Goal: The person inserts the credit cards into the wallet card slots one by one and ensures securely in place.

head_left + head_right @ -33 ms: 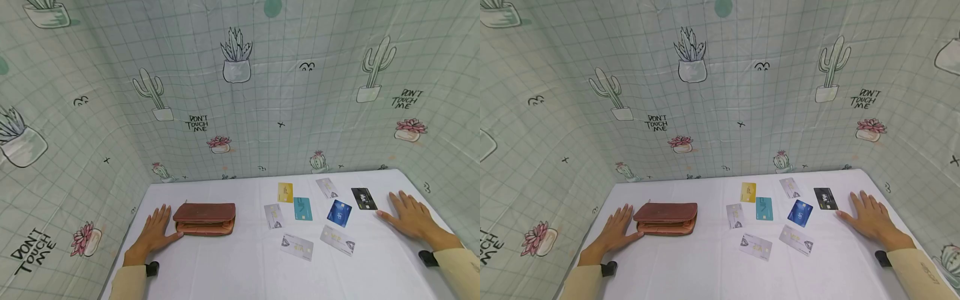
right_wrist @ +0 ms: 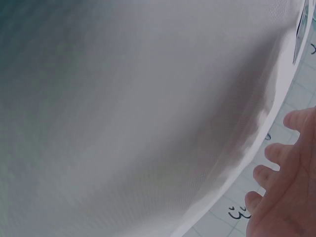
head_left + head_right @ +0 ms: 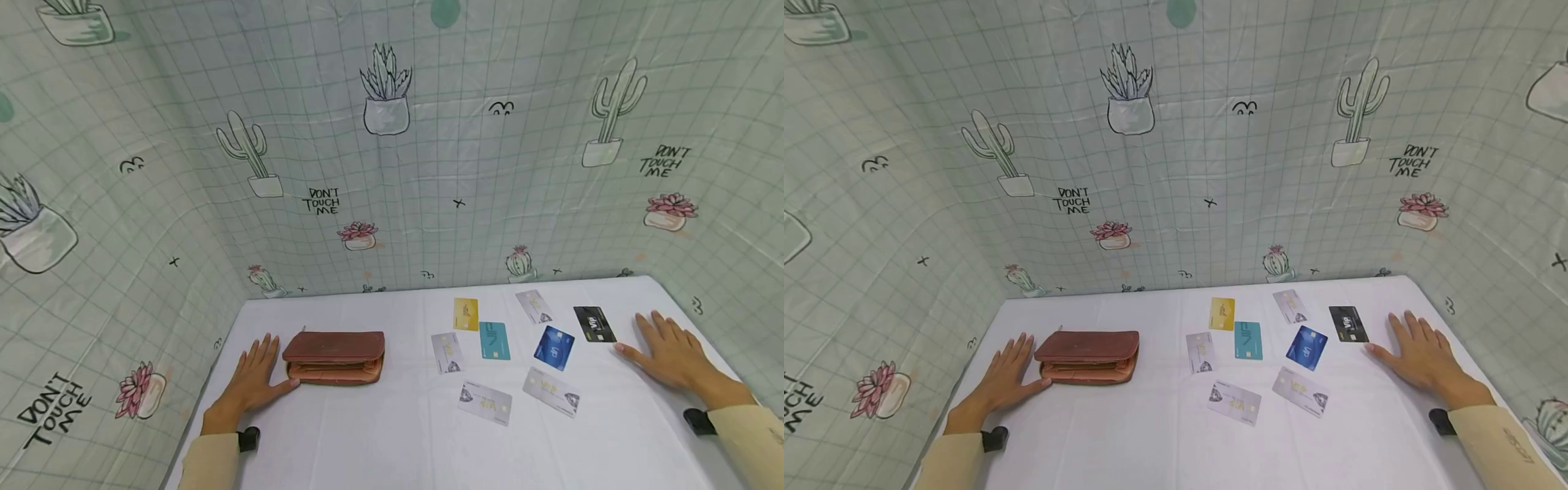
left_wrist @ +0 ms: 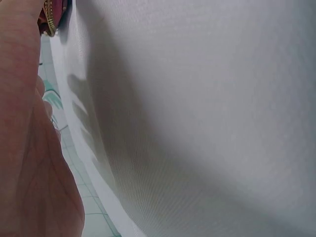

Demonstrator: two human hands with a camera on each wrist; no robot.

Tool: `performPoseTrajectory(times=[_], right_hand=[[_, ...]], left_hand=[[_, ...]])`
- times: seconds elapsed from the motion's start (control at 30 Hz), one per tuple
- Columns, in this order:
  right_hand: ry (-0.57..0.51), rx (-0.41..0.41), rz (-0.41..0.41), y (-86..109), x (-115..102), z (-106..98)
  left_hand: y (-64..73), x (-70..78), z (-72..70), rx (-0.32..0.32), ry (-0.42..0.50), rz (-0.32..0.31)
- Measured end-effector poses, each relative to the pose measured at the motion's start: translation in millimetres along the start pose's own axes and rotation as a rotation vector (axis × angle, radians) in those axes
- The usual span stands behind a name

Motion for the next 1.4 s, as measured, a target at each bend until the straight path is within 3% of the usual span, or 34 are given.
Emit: performPoseTrajectory(times=[0.27, 0.57, 0.77, 0.87, 1.13, 1.4], right_hand=[[-0.005, 0.011, -0.012, 0.6, -2, 3], [-0.018, 0.028, -0.030, 2.1, -9, 7], [-0.019, 0.048, -0.050, 0.7, -14, 8], [-0.028, 0.045, -0.051, 0.0, -16, 9], [-0.040, 0.043, -0.061, -3.9, -26, 6], [-0.130, -0.017, -0.035, -9.9, -40, 3]], left_hand=[[0.6, 0.3, 0.6, 0.028, 0.024, 0.014], [0.6, 1.0, 1.5, 0.066, 0.035, 0.074], [-0.6, 0.6, 1.3, 0.085, 0.063, 0.036], [-0.7, 1.6, 1.2, 0.111, 0.116, 0.030], [1.2, 5.8, 0.5, 0.202, 0.318, 0.086], [-2.8, 7.8, 1.2, 0.265, 0.494, 0.146]])
Point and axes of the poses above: each hand's wrist, its own y-axis away from the middle knuckle, its own z-axis out of the palm, x = y × z, the point moved 2 cm from there along -y, towards the middle knuckle, and after that the axes turned 9 degrees about z, right-handed, at the moved point
